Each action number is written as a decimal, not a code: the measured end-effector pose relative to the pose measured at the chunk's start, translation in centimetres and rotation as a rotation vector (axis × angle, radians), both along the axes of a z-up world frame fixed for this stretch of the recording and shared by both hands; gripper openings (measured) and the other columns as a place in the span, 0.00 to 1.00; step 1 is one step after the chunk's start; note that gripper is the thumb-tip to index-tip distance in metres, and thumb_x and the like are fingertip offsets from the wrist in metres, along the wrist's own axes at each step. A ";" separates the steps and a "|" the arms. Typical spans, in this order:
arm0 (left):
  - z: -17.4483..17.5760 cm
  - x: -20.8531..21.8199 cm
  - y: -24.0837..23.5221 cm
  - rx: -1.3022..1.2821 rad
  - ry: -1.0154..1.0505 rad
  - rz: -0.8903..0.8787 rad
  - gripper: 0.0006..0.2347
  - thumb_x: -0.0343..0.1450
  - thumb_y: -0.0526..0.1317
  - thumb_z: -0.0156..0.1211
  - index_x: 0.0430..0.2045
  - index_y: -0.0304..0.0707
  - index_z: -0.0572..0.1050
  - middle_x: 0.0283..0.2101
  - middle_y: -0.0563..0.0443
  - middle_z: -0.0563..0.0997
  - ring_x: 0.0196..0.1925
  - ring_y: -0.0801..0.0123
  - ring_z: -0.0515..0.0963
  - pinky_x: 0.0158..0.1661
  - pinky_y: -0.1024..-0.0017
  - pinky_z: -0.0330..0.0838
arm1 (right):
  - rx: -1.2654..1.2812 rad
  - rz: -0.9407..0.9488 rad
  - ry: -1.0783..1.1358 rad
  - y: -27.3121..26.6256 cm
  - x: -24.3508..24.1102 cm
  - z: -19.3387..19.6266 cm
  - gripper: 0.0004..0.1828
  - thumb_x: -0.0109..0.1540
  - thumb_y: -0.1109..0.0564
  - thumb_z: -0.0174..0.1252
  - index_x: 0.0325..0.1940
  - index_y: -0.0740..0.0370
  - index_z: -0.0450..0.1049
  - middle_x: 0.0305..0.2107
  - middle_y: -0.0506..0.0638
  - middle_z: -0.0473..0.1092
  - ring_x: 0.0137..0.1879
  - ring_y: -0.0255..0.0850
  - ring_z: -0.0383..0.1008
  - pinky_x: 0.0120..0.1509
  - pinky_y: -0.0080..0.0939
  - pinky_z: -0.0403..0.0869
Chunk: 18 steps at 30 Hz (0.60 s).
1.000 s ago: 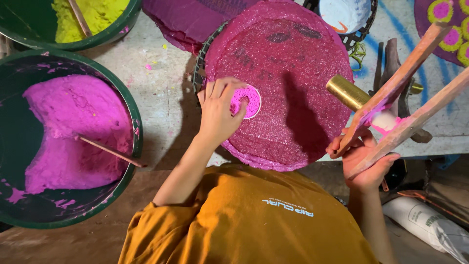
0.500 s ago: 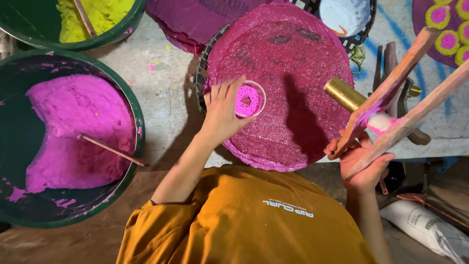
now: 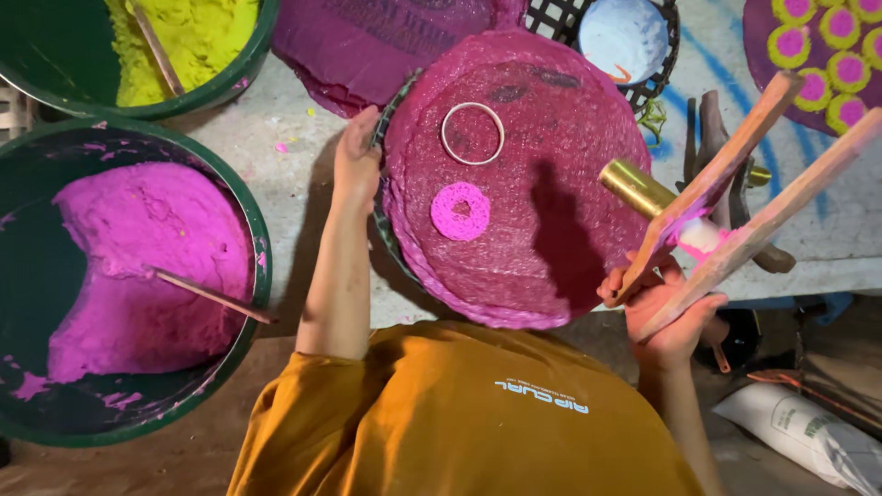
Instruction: The person uses a wooden press tool to form small pink and yellow shapes from paste, placing them onto a round purple mat. The person repeatedly fills the tool with pink paste from a green bucket and presses it onto the mat to create textured circular items.
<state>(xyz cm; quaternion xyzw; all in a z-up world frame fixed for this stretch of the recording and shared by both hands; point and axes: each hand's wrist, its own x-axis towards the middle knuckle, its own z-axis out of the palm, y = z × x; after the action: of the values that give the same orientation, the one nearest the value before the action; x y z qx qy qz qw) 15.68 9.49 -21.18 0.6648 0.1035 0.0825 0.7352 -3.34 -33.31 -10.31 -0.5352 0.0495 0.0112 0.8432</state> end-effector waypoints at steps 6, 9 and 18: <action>5.1 -11.0 -4.7 0.295 -0.112 0.281 0.26 0.65 0.20 0.47 0.61 0.33 0.67 0.63 0.42 0.70 0.69 0.55 0.70 0.70 0.62 0.59 | 0.035 0.003 0.004 0.2 0.8 0.0 0.61 0.53 0.09 0.48 0.68 0.62 0.63 0.53 0.55 0.68 0.52 0.54 0.68 0.57 0.61 0.68; 9.3 -12.9 -5.5 0.818 -0.222 0.154 0.17 0.67 0.28 0.66 0.51 0.40 0.78 0.56 0.44 0.73 0.60 0.52 0.73 0.57 0.59 0.62 | 0.071 0.008 0.000 0.8 1.2 0.0 0.60 0.53 0.10 0.48 0.68 0.62 0.64 0.52 0.55 0.68 0.51 0.54 0.68 0.56 0.60 0.67; 12.7 -7.0 -5.9 0.571 -0.240 -0.361 0.06 0.77 0.34 0.61 0.46 0.35 0.73 0.40 0.42 0.80 0.41 0.56 0.82 0.43 0.64 0.75 | 0.000 0.056 -0.069 2.0 1.3 0.7 0.60 0.55 0.10 0.46 0.65 0.64 0.63 0.52 0.54 0.69 0.48 0.53 0.68 0.55 0.60 0.68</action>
<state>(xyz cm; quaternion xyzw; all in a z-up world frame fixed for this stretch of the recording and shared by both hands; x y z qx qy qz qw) 8.66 3.62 -8.46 0.8365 -0.1300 0.0544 0.5295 -2.04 -31.27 -9.60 -0.5363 0.0056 0.0162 0.8439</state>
